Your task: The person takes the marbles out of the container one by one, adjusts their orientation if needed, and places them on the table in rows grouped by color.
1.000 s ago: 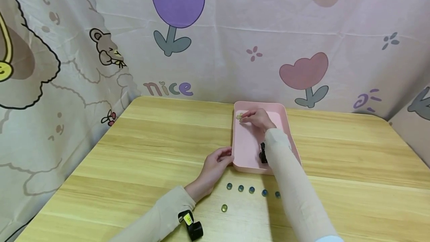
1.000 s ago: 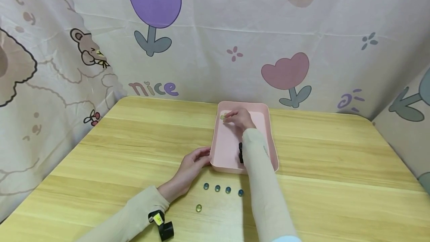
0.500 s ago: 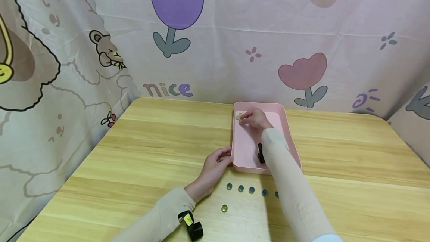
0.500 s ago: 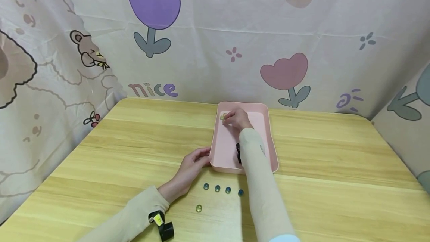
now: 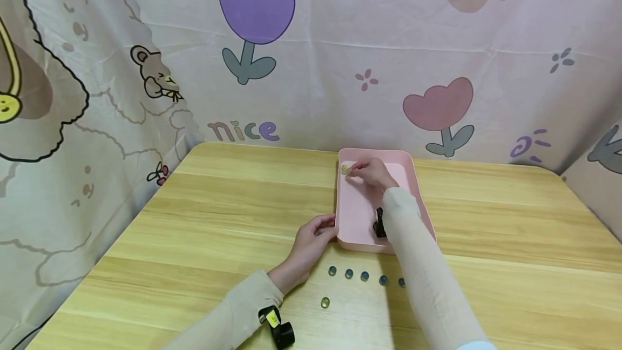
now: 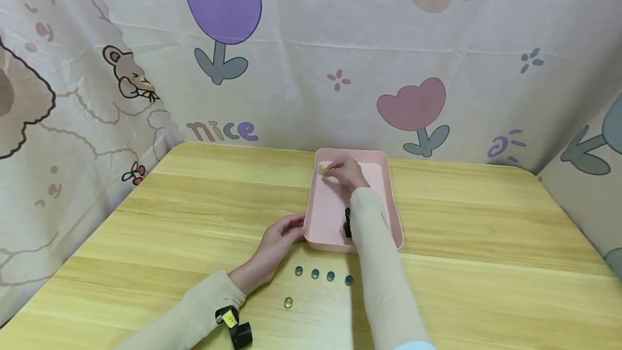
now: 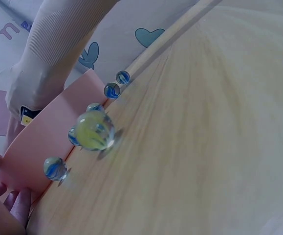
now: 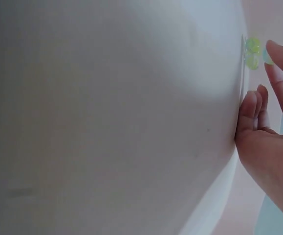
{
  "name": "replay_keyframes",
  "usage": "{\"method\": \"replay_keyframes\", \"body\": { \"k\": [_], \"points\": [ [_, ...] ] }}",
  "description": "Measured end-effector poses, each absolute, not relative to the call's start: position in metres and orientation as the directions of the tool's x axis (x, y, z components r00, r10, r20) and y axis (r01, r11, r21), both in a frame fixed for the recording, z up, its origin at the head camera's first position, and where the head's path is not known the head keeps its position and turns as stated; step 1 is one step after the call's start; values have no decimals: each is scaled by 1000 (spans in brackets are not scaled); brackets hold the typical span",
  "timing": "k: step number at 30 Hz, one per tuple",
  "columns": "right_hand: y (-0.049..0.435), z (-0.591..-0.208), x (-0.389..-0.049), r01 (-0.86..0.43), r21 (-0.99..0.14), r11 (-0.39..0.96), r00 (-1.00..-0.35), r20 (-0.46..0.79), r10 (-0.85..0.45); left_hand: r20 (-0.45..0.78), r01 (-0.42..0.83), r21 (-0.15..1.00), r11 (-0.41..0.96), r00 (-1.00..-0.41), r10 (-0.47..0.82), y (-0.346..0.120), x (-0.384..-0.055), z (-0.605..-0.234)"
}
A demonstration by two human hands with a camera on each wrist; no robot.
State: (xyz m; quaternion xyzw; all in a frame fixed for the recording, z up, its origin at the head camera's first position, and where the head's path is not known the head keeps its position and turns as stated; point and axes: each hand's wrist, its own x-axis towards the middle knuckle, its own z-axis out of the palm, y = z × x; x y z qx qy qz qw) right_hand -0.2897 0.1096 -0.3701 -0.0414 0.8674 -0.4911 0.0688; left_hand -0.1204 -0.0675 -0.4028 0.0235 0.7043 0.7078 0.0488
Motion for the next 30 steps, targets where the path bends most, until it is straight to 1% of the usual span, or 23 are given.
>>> {"method": "replay_keyframes", "body": {
  "k": [6, 14, 18, 23, 30],
  "points": [
    [112, -370, -291, 15, -880, 475, -988, -87, -129, -30, -31, 1000, 0, -994, 103, -68, -120, -403],
    [113, -366, -287, -12, -915, 404, -987, -55, -154, -32, -31, 999, 8, -995, 94, -68, -121, -405],
    [112, -362, -284, -26, -917, 398, -983, -48, -175, -46, -46, 999, -1, -994, 97, -68, -119, -403],
    [112, -350, -279, -86, -915, 395, -971, -13, -240, -50, -49, 999, 7, -994, 94, -67, -119, -404],
    [116, -332, -275, -154, -931, 331, -946, 42, -323, -58, -57, 998, 10, -994, 91, -68, -121, -404]
  ]
}}
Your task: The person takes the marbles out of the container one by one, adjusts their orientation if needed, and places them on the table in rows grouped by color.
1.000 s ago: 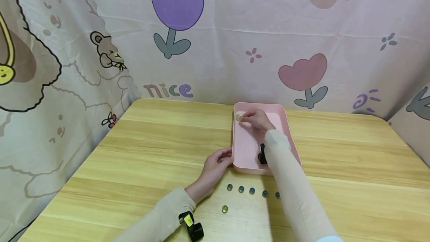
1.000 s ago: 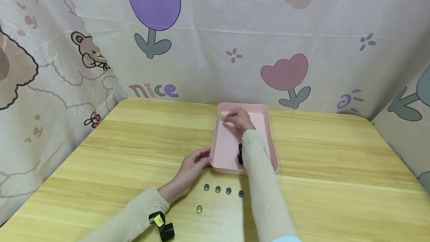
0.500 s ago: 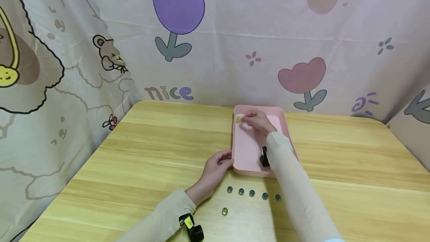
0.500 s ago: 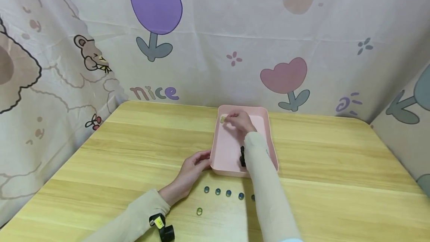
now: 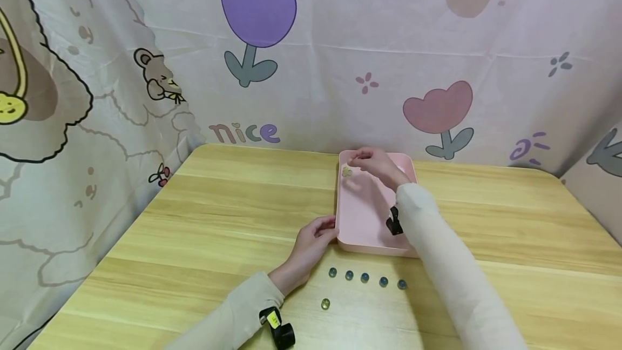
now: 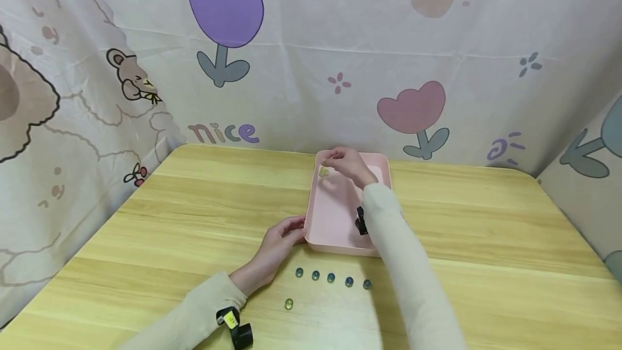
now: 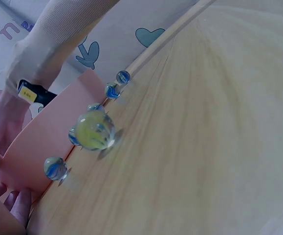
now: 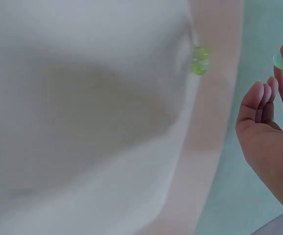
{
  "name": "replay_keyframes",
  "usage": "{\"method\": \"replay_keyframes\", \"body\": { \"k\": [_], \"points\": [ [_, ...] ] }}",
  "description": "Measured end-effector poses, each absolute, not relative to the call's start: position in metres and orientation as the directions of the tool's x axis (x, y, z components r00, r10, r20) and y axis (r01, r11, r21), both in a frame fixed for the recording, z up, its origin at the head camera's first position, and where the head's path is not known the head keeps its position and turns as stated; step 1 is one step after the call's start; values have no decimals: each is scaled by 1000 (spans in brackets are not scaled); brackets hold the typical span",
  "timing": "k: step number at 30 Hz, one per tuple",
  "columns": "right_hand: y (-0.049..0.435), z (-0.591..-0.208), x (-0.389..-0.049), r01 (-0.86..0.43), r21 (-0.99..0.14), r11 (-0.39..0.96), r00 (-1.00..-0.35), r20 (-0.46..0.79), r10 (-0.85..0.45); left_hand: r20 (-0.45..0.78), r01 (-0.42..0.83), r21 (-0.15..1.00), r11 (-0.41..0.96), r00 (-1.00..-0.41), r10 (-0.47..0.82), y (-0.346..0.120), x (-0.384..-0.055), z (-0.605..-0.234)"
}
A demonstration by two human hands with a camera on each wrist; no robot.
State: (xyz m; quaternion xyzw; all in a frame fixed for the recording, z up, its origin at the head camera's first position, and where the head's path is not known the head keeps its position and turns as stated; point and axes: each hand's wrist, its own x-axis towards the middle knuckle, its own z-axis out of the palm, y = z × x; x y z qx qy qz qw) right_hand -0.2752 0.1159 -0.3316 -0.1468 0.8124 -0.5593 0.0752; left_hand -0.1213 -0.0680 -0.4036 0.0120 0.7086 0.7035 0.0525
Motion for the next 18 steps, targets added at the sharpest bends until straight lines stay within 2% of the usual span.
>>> {"method": "replay_keyframes", "body": {
  "k": [7, 18],
  "points": [
    [119, -322, -270, -191, -925, 328, -938, 72, -340, -48, -47, 999, 6, -994, 94, -69, -123, -405],
    [124, -313, -255, -173, -935, 309, -939, 62, -338, -45, -45, 999, -2, -994, 101, -68, -121, -404]
  ]
}}
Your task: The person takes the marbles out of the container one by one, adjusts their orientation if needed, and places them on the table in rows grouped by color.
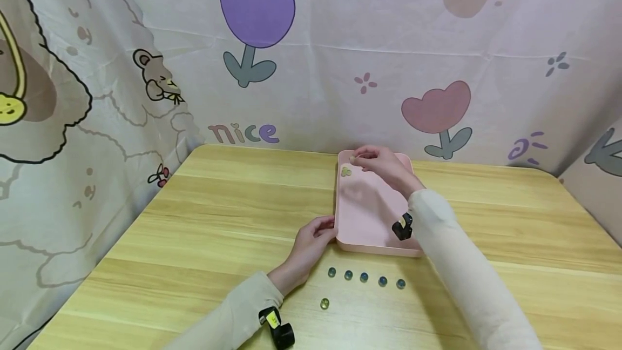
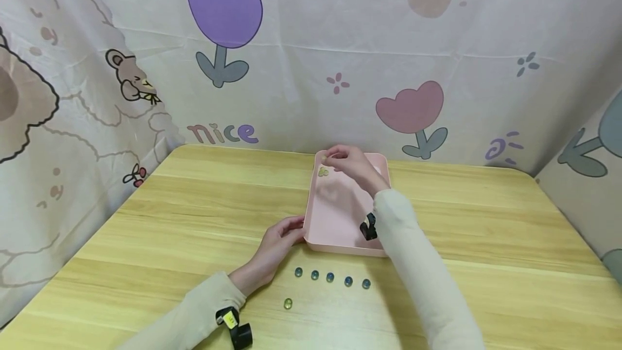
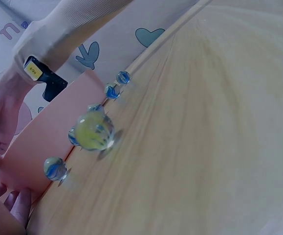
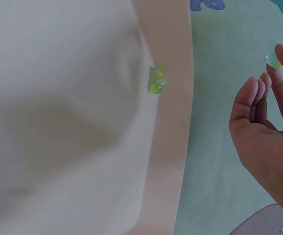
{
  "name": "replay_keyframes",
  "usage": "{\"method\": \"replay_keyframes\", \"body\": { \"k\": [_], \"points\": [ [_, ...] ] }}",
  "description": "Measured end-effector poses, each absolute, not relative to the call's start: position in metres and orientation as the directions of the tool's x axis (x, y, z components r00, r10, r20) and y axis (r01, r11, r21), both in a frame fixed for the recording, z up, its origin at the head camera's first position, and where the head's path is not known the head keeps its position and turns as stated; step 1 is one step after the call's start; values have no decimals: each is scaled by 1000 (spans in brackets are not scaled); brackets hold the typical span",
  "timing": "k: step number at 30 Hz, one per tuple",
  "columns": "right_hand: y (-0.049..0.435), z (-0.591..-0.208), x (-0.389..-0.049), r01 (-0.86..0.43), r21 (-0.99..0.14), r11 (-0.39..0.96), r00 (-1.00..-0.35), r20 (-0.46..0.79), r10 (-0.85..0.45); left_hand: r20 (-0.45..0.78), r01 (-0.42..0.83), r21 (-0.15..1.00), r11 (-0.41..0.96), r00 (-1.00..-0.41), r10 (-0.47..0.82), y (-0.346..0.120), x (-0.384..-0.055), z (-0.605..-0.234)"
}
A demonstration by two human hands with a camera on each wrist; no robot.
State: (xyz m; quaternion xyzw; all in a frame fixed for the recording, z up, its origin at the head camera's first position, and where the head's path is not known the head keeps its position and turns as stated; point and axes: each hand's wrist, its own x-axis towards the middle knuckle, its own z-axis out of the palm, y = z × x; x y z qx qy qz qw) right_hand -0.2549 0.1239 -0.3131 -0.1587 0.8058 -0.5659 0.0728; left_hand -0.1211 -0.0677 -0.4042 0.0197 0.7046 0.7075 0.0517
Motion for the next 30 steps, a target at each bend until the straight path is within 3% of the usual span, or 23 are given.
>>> {"method": "replay_keyframes", "body": {
  "k": [9, 19, 30],
  "points": [
    [130, -314, -246, -196, -888, 417, -977, 139, -163, -46, -47, 999, -10, -994, 99, -67, -120, -404],
    [132, -307, -227, -310, -904, 292, -945, 261, -197, -55, -58, 998, -26, -994, 96, -68, -121, -403],
    [126, -300, -208, -316, -892, 322, -944, 264, -196, -52, -55, 998, -29, -994, 93, -68, -119, -402]
  ]
}}
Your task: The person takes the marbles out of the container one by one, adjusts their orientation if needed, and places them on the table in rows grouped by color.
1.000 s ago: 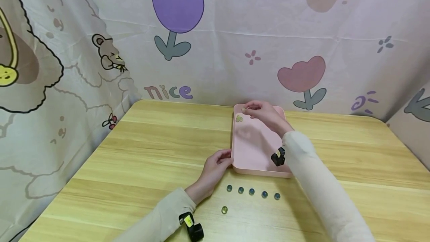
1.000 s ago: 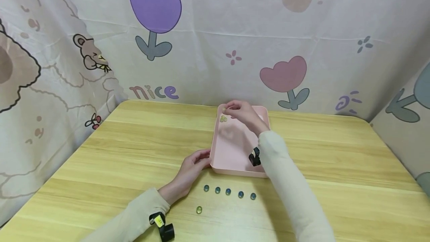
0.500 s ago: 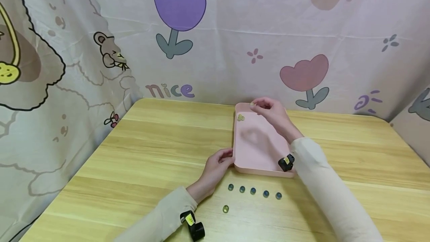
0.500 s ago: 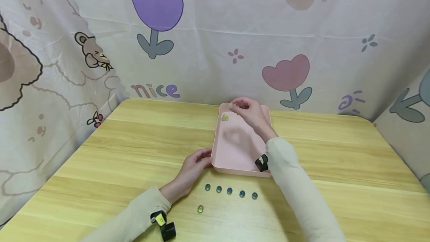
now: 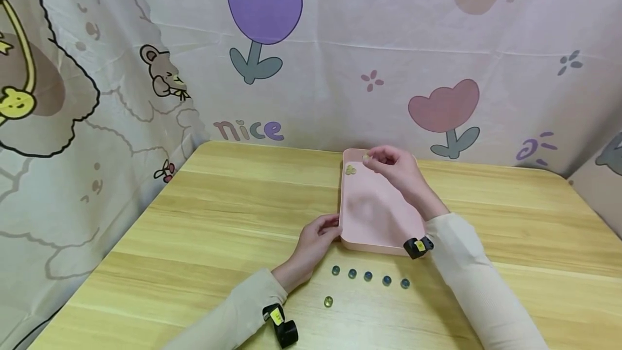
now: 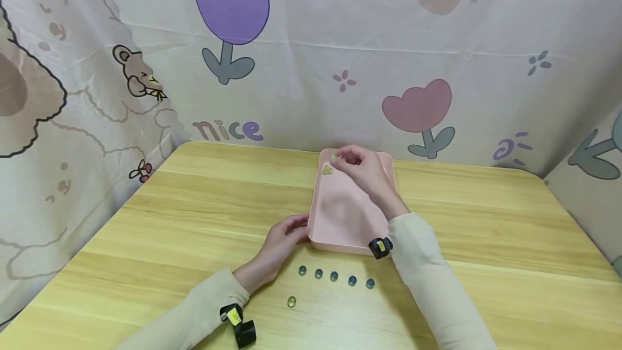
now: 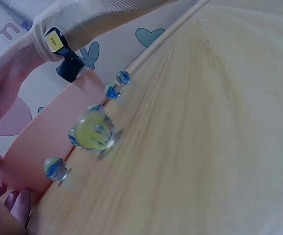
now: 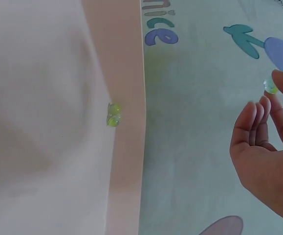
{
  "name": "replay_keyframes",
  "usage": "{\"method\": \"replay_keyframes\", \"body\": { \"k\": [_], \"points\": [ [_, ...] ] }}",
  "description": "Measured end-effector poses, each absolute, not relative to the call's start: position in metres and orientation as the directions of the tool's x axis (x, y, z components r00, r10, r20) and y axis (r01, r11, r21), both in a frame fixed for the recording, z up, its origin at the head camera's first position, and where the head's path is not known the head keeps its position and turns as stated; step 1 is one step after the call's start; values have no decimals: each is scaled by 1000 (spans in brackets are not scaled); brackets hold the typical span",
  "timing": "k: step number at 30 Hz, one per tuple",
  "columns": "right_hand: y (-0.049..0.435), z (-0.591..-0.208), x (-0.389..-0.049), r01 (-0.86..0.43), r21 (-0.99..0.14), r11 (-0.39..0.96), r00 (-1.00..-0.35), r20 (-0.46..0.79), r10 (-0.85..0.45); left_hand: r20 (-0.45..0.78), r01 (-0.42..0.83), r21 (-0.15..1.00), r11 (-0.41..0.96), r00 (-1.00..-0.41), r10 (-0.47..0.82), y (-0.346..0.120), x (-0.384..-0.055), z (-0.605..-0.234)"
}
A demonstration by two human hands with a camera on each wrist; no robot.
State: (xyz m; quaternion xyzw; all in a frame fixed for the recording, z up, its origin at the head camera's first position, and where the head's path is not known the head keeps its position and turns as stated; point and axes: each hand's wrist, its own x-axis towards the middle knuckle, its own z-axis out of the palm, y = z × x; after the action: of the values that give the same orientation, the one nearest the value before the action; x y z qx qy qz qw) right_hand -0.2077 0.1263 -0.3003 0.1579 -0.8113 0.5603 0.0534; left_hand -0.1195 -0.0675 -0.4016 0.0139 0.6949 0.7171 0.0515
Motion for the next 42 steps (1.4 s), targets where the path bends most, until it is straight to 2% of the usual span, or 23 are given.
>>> {"method": "replay_keyframes", "body": {
  "k": [14, 20, 23, 30, 42],
  "points": [
    [124, -296, -183, -532, -796, 289, -844, 468, -264, -65, -67, 997, -26, -994, 86, -66, -120, -401],
    [124, -300, -177, -568, -784, 250, -819, 510, -262, -56, -59, 998, -21, -994, 93, -67, -121, -403],
    [124, -302, -173, -536, -808, 244, -841, 484, -243, -53, -55, 998, -19, -994, 95, -67, -122, -404],
    [126, -311, -164, -362, -889, 280, -930, 323, -178, -73, -75, 997, -19, -993, 96, -66, -121, -407],
    [124, -313, -160, -348, -888, 301, -935, 305, -180, -54, -55, 998, -7, -994, 92, -66, -122, -404]
  ]
}}
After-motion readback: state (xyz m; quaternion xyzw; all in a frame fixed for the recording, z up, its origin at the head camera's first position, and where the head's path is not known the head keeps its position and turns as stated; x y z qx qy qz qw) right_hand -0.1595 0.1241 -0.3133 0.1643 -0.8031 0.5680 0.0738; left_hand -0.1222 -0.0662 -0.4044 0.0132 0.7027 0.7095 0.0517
